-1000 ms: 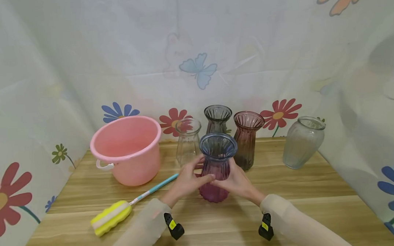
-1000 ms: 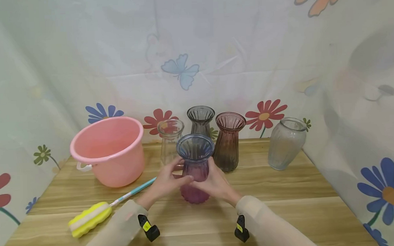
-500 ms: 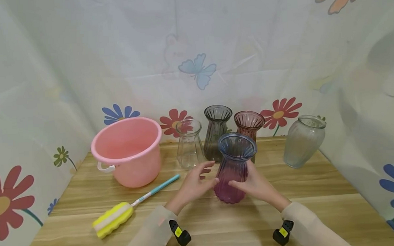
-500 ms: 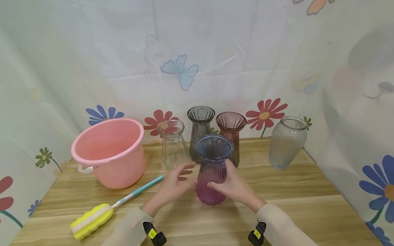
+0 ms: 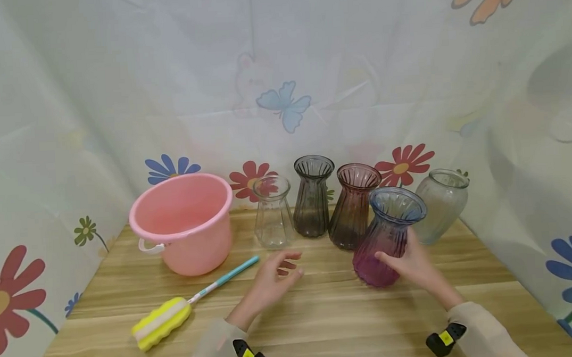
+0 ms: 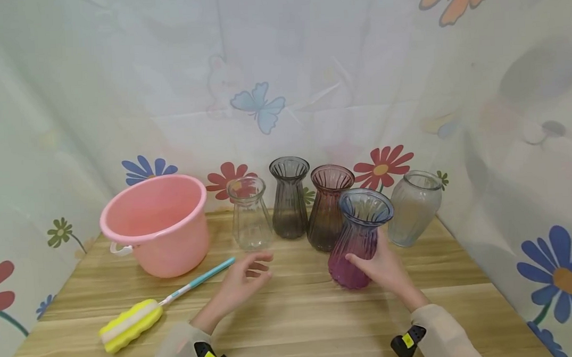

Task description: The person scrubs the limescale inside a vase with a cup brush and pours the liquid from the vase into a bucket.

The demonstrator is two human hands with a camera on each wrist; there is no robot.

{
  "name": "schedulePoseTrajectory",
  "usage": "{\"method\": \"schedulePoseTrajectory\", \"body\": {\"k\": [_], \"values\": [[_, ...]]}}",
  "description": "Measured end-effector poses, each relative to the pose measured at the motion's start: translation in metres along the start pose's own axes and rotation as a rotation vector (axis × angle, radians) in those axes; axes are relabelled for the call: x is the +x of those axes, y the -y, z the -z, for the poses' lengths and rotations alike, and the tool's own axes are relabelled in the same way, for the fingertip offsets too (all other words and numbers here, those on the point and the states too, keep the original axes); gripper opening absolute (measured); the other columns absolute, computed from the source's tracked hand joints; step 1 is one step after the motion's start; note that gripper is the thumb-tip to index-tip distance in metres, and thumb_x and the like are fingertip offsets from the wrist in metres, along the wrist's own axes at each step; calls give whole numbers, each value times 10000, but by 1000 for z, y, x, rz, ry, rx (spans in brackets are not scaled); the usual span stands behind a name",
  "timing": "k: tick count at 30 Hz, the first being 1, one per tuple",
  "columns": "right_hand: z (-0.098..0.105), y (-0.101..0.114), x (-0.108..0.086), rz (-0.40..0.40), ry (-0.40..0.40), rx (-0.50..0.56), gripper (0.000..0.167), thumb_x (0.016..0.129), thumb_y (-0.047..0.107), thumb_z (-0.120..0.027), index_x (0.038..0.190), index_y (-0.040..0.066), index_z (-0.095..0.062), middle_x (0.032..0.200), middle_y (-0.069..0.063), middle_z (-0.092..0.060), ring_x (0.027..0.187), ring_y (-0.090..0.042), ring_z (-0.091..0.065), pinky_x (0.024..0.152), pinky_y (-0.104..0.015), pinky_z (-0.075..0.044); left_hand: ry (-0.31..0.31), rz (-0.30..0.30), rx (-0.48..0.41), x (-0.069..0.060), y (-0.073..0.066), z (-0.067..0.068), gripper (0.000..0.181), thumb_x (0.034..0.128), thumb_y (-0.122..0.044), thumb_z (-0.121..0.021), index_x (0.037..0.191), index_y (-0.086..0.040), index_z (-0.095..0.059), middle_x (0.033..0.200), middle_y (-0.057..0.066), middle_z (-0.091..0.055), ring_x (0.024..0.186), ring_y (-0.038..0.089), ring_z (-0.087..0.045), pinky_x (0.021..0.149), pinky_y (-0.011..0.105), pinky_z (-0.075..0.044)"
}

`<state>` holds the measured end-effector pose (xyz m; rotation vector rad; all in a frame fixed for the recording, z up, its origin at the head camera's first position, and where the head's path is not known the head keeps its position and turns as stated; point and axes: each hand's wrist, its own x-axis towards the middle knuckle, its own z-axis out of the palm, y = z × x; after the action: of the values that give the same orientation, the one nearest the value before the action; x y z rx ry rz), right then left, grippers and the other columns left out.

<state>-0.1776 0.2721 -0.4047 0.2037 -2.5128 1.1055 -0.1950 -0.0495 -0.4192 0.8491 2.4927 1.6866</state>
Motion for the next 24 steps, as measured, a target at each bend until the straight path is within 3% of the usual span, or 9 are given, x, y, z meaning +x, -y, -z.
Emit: {"method": "schedulePoseTrajectory", "body": {"k": [5, 13, 20, 24], "values": [[13, -12, 4, -93, -30, -89, 781, 752, 294, -744, 1285, -61, -297, 1140, -250, -497, 1022, -379, -525, 823, -478, -424, -36, 0, -24, -10, -13, 2, 341, 855, -99, -628, 1185, -40, -562, 1163, 204, -566, 990, 384, -581, 818, 516, -474], [21, -24, 14, -197, -53, -160, 909, 768, 401, -705, 1356, -80, -205, 1188, -316, -435, 1062, -469, -478, 844, -581, -403, -53, 3, 6, -13, 9, 3, 335, 853, -225, -646, 1170, -137, -581, 1149, 64, -594, 991, 283, -607, 811, 327, -501], [21, -28, 25, -311, -47, -186, 1029, 791, 463, -656, 1415, -79, -44, 1297, -400, -330, 1151, -543, -388, 924, -628, -343, -45, -21, -13, -16, 13, 6, 388, 861, -305, -628, 1184, -97, -574, 1152, 67, -587, 987, 264, -608, 805, 329, -504], [20, -30, 31, -310, -61, -195, 1000, 797, 451, -654, 1409, -86, -74, 1286, -398, -349, 1143, -541, -401, 924, -624, -346, -41, -8, -29, -17, 13, 8, 390, 864, -307, -624, 1189, -99, -569, 1155, 88, -581, 1003, 295, -596, 822, 363, -499]]}}
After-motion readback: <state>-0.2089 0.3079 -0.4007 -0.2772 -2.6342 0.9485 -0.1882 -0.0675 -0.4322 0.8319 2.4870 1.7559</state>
